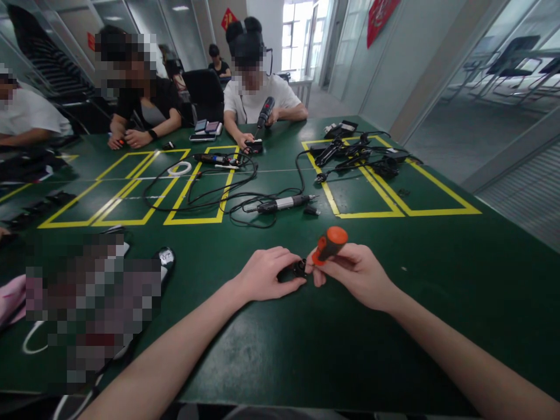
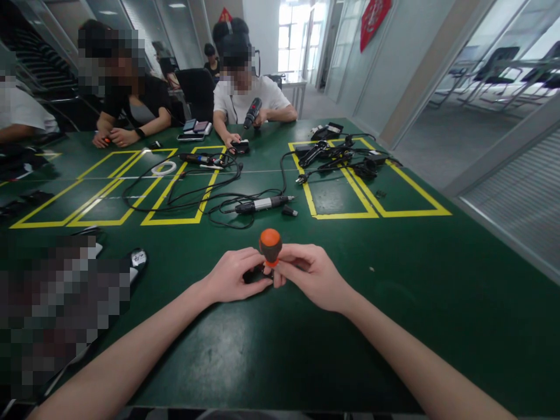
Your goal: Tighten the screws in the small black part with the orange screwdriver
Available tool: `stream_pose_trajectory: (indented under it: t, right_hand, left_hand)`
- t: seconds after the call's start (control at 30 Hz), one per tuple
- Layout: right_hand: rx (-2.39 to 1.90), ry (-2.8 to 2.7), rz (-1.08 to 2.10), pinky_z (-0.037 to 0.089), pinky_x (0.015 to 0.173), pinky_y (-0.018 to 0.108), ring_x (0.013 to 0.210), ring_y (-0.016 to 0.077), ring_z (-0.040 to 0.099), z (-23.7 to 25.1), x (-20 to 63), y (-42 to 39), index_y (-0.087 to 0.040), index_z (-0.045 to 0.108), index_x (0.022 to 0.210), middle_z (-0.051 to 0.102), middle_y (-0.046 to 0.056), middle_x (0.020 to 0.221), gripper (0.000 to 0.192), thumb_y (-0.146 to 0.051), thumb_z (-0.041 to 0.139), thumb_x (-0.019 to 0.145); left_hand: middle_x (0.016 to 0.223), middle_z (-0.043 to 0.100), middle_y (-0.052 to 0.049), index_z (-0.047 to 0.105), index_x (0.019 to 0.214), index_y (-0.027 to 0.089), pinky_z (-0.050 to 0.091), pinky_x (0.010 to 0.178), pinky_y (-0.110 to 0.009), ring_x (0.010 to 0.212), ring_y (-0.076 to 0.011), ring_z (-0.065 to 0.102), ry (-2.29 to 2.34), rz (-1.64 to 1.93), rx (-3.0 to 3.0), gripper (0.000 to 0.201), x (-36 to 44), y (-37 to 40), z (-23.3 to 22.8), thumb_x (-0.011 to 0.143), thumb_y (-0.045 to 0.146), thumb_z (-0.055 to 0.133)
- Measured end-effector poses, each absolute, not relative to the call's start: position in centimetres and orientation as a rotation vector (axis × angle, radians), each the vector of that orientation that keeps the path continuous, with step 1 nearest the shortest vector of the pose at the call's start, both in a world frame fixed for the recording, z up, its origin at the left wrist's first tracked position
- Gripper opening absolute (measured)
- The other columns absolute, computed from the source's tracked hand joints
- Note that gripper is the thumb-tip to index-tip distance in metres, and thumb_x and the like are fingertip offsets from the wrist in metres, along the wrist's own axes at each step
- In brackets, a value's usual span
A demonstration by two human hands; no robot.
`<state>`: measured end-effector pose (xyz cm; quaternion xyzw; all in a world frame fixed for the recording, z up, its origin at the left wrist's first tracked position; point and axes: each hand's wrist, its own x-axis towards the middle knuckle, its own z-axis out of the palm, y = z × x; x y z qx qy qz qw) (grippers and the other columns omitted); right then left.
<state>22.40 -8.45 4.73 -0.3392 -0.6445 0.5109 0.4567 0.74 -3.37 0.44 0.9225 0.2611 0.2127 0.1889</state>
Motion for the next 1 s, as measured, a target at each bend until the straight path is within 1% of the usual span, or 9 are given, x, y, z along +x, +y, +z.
stream_pose_trajectory:
  t: [0.13, 0.3, 0.47, 0.57, 0.63, 0.73, 0.87, 0.93, 1.0]
  right_hand:
    - [-0.824, -1.463, 1.216, 0.059, 0.06, 0.028, 0.061, 0.0141, 0.066, 3.5, 22.0, -8.7, -0.018, 0.069, 0.092, 0.073, 0.005, 0.079, 0.03, -0.048, 0.076, 0.091]
    - [-0.876, -1.417, 1.127, 0.058, 0.057, 0.028, 0.058, 0.0135, 0.065, 2.9, 22.1, -8.5, -0.018, 0.071, 0.082, 0.074, 0.006, 0.079, 0.029, -0.044, 0.081, 0.086]
    - [-0.867, -1.415, 1.13, 0.055, 0.053, 0.028, 0.052, 0.0128, 0.062, 2.9, 21.9, -8.3, -0.018, 0.072, 0.088, 0.07, 0.003, 0.07, 0.032, -0.05, 0.071, 0.094]
    - [-0.837, -1.374, 1.156, 0.057, 0.053, 0.028, 0.053, 0.0129, 0.064, 2.8, 21.5, -8.4, -0.019, 0.069, 0.095, 0.073, 0.003, 0.075, 0.033, -0.052, 0.074, 0.092]
    - [-0.833, -1.36, 1.151, 0.057, 0.054, 0.027, 0.053, 0.0124, 0.063, 2.8, 21.4, -8.5, -0.02, 0.066, 0.092, 0.074, 0.003, 0.076, 0.031, -0.049, 0.077, 0.09]
    - [-0.869, -1.401, 1.134, 0.057, 0.055, 0.027, 0.054, 0.0124, 0.063, 2.8, 21.5, -8.6, -0.02, 0.066, 0.085, 0.073, 0.004, 0.074, 0.028, -0.045, 0.076, 0.092]
    - [-0.855, -1.444, 1.13, 0.055, 0.054, 0.027, 0.054, 0.012, 0.062, 2.9, 21.7, -8.6, -0.018, 0.071, 0.088, 0.072, 0.004, 0.078, 0.028, -0.045, 0.072, 0.095]
    - [-0.836, -1.435, 1.149, 0.055, 0.055, 0.027, 0.054, 0.0119, 0.063, 2.8, 21.6, -8.6, -0.019, 0.069, 0.087, 0.071, 0.003, 0.077, 0.03, -0.047, 0.068, 0.097]
    - [-0.825, -1.417, 1.159, 0.056, 0.056, 0.027, 0.055, 0.0125, 0.064, 2.7, 21.5, -8.7, -0.02, 0.067, 0.089, 0.071, 0.003, 0.077, 0.029, -0.048, 0.07, 0.096]
  left_hand:
    - [0.091, 0.072, -0.004, 0.068, 0.107, 0.018, 0.049, 0.069, -0.027, 0.079, -0.0168, 0.067, 0.753, 0.599, 2.607, 0.028, 0.8, -3.3, 0.4, 0.095, 0.043, 0.064]
    - [0.092, 0.072, -0.005, 0.068, 0.109, 0.018, 0.048, 0.068, -0.027, 0.079, -0.0171, 0.067, 0.761, 0.596, 2.63, 0.03, 0.8, -3.2, 0.2, 0.094, 0.044, 0.065]
    - [0.089, 0.071, -0.004, 0.068, 0.109, 0.018, 0.048, 0.068, -0.027, 0.079, -0.0167, 0.066, 0.759, 0.596, 2.638, 0.028, 0.8, -3.2, 0.3, 0.094, 0.042, 0.065]
    - [0.087, 0.07, -0.003, 0.068, 0.107, 0.018, 0.047, 0.067, -0.027, 0.077, -0.0166, 0.065, 0.748, 0.621, 2.641, 0.027, 0.9, -3.2, 0.3, 0.094, 0.042, 0.065]
    - [0.087, 0.07, -0.003, 0.067, 0.106, 0.018, 0.048, 0.068, -0.027, 0.077, -0.0166, 0.065, 0.746, 0.622, 2.642, 0.027, 0.9, -3.3, 0.2, 0.094, 0.042, 0.065]
    - [0.089, 0.071, -0.004, 0.067, 0.106, 0.019, 0.049, 0.069, -0.027, 0.079, -0.0169, 0.066, 0.754, 0.597, 2.628, 0.026, 0.9, -3.3, 0.2, 0.095, 0.042, 0.063]
    - [0.091, 0.072, -0.004, 0.067, 0.107, 0.019, 0.05, 0.072, -0.027, 0.082, -0.0174, 0.067, 0.751, 0.597, 2.608, 0.026, 0.9, -3.3, 0.3, 0.095, 0.042, 0.063]
    - [0.091, 0.072, -0.004, 0.067, 0.108, 0.019, 0.05, 0.072, -0.027, 0.081, -0.0171, 0.067, 0.749, 0.603, 2.608, 0.026, 0.9, -3.3, 0.3, 0.095, 0.041, 0.063]
    - [0.091, 0.072, -0.004, 0.067, 0.107, 0.019, 0.049, 0.07, -0.027, 0.08, -0.017, 0.067, 0.75, 0.607, 2.617, 0.026, 0.9, -3.3, 0.3, 0.095, 0.042, 0.063]
